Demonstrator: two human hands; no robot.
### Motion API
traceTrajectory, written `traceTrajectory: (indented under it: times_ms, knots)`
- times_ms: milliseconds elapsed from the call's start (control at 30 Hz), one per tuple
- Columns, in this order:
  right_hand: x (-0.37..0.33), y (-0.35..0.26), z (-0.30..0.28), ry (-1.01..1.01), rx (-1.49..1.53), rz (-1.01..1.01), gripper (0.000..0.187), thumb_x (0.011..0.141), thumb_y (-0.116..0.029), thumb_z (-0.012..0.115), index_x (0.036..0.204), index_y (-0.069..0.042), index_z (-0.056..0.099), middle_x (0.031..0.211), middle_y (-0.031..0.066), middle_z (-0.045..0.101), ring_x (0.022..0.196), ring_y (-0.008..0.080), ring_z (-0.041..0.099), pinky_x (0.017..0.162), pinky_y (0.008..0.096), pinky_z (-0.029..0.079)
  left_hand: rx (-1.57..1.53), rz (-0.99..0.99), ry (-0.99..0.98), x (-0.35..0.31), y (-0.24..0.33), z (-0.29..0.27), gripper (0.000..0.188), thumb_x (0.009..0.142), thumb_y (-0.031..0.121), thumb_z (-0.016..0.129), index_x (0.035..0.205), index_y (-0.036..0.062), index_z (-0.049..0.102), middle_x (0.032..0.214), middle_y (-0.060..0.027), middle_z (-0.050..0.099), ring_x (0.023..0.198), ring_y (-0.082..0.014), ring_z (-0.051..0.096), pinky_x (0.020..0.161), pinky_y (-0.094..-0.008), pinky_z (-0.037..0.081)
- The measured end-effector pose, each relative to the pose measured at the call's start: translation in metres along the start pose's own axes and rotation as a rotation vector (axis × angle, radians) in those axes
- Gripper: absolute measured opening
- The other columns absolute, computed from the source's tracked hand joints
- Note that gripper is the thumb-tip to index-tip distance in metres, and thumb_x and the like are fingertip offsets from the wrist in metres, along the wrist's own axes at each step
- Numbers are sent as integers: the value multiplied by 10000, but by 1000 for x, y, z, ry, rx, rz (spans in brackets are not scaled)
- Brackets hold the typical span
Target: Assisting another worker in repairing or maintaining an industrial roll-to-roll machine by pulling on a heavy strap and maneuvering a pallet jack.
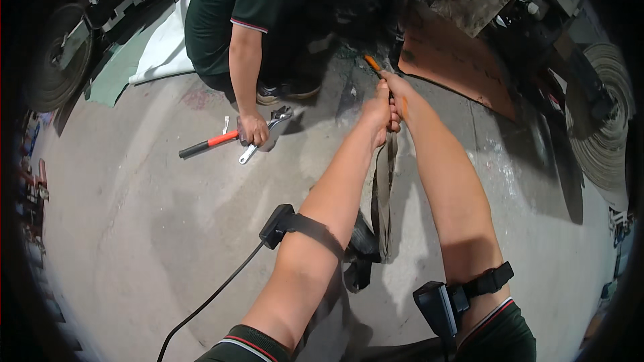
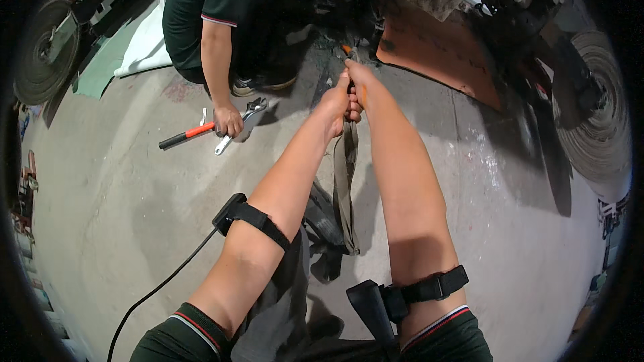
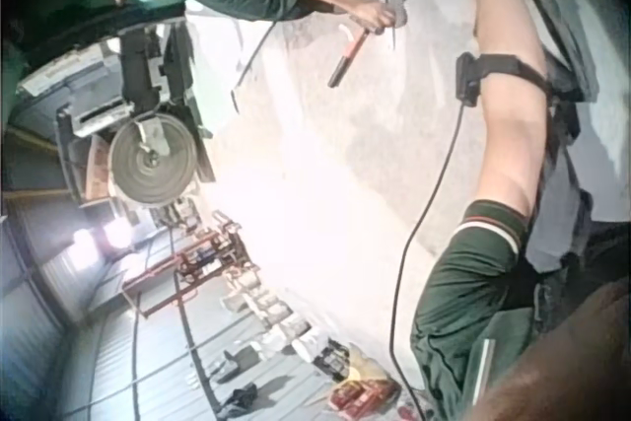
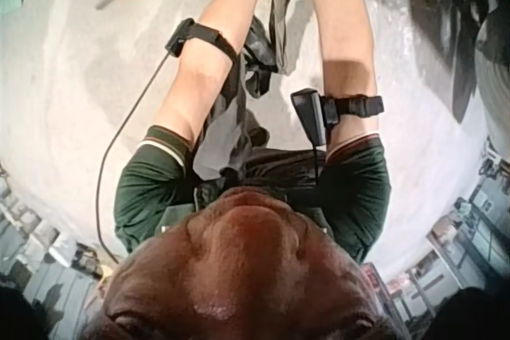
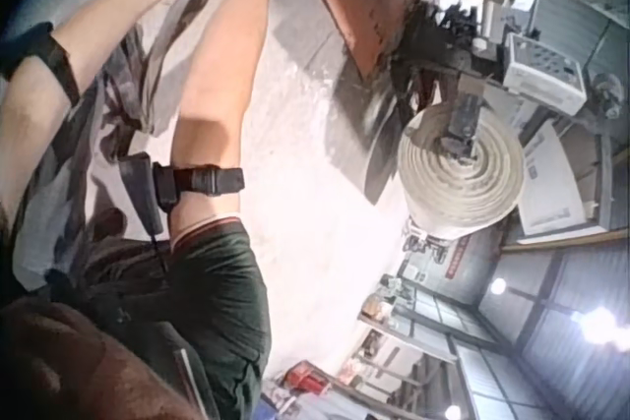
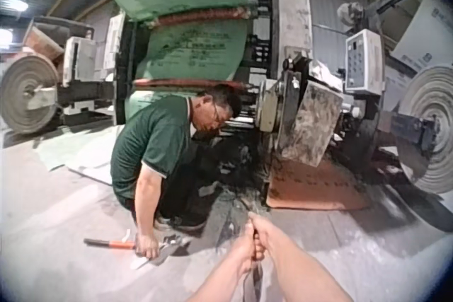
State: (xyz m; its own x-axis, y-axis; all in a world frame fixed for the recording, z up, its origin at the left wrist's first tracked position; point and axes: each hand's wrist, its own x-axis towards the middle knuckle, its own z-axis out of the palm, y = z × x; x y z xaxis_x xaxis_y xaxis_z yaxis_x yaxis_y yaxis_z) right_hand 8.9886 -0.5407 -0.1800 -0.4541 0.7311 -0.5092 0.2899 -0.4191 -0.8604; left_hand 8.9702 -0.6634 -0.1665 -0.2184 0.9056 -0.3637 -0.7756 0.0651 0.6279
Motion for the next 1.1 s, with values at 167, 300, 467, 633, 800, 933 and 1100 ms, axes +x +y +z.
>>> traceTrajectory:
  times_ms: [167,300,467,633,800,933,1100]
  knots:
    - [10,6,-4,-38,17,5,357,853,-449,432,684,-135,449,607,8,374,496,140,311,399,314,262,-10,-1,11,-1,-4,-2,446,867,528,409,692,122,350,541,55,312,413,-51,268,363,-200,221]
    - [5,0,-2,-164,24,49,385,856,-459,417,627,-150,407,564,7,349,454,134,276,373,302,231,-5,19,-16,3,0,-6,438,870,527,403,696,128,355,544,61,318,412,-49,277,363,-198,233]
    - [-13,-7,-2,-162,64,40,363,884,-404,384,585,-199,361,447,-58,362,309,83,228,279,226,155,28,38,-31,6,0,0,431,871,519,409,693,130,357,546,66,321,413,-47,284,365,-199,244]
    - [-7,-5,2,-189,196,63,383,875,-413,397,577,-173,369,467,-32,346,369,124,241,331,285,215,58,29,6,1,0,0,433,870,512,420,682,126,359,546,64,323,414,-49,290,365,-200,246]
    - [-12,-1,-10,-220,197,70,350,872,-403,411,597,-188,385,487,-51,371,381,101,256,346,270,212,75,-11,26,3,-4,4,425,875,504,417,688,126,363,547,57,311,424,-55,278,369,-208,230]
    - [-14,-1,-24,-182,183,100,323,867,-399,422,614,-199,402,513,-68,375,439,86,249,392,264,226,46,-40,38,4,-8,18,400,885,486,405,696,138,346,540,66,293,427,-51,265,374,-201,210]
    - [-8,-1,-30,-179,191,55,293,862,-390,434,634,-207,426,540,-94,380,492,72,229,449,255,220,17,-67,-3,7,-9,21,374,887,470,400,722,139,345,553,64,305,436,-50,268,384,-199,215]
